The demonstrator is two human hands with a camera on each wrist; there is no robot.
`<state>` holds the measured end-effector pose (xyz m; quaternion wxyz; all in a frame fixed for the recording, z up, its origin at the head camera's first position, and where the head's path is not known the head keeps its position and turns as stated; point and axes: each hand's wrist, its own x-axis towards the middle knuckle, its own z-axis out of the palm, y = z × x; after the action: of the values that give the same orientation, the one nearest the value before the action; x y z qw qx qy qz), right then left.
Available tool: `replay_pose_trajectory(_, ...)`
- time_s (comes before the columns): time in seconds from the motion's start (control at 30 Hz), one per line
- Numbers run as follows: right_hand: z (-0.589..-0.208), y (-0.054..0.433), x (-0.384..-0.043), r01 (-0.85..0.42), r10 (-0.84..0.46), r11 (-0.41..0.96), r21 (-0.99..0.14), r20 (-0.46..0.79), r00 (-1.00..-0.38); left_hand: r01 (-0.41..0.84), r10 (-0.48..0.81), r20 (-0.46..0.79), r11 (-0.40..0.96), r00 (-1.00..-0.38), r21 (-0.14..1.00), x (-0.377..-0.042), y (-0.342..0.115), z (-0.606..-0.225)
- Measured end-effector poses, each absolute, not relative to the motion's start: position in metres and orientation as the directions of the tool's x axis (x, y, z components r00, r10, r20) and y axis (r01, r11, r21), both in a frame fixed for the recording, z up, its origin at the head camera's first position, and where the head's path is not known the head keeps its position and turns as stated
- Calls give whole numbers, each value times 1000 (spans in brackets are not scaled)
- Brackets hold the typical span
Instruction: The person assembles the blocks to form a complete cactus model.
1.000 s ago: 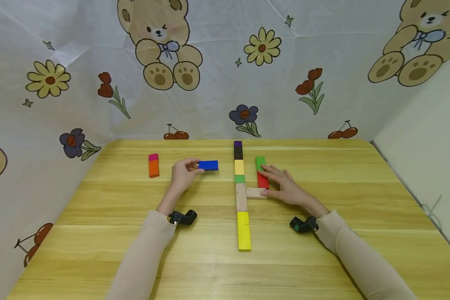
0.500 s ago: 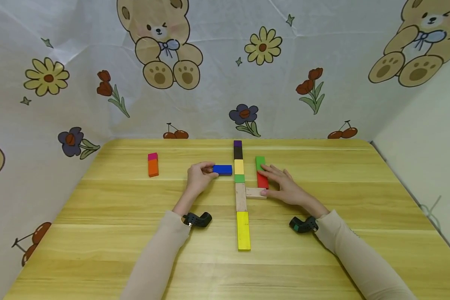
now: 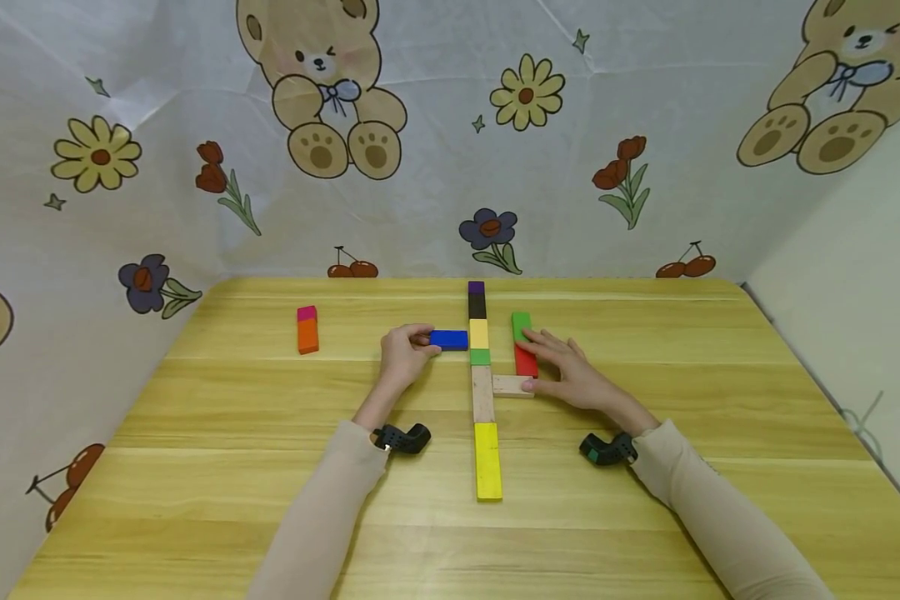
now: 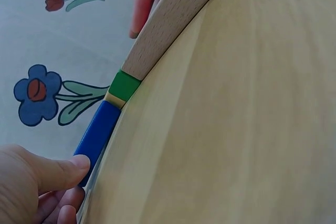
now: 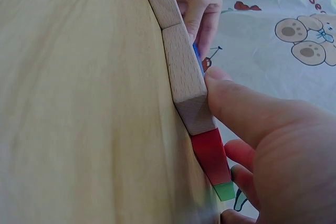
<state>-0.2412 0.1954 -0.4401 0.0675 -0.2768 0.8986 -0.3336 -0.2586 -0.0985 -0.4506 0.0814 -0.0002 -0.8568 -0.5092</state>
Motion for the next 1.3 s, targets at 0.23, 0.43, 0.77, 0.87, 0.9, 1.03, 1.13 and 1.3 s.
replay_pose_trajectory(0.23,-440,196,-241,-440,-539,630,-640,47,-841,76,-90,137,488,-986,870,-260,-95,-451)
replay_pose_trajectory(0.43,-439,195,-241,-444,-541,632,-636,49,-840,75,-90,138,502,-986,862,-259,-94,-451)
replay_pose_trajectory(0.77,-439,196,-241,-440,-542,629,-641,43,-839,80,-84,141,502,-987,861,-259,-93,-454)
replay_pose_trajectory(0.87,-439,196,-241,-437,-542,629,-643,41,-839,77,-84,138,502,-987,862,-259,-93,-454)
replay_pose_trajectory(0.9,-439,196,-241,-439,-542,629,-642,42,-839,78,-83,138,502,-987,861,-259,-93,-454)
replay_pose_trajectory(1.03,-440,196,-242,-441,-541,632,-638,44,-840,81,-82,140,502,-987,861,-258,-92,-453)
replay_pose_trajectory(1.13,-440,196,-241,-440,-540,633,-637,44,-841,81,-80,138,497,-987,864,-257,-93,-453)
replay_pose_trajectory(1.3,-440,196,-241,-434,-537,636,-637,37,-842,83,-79,137,479,-987,874,-256,-93,-451)
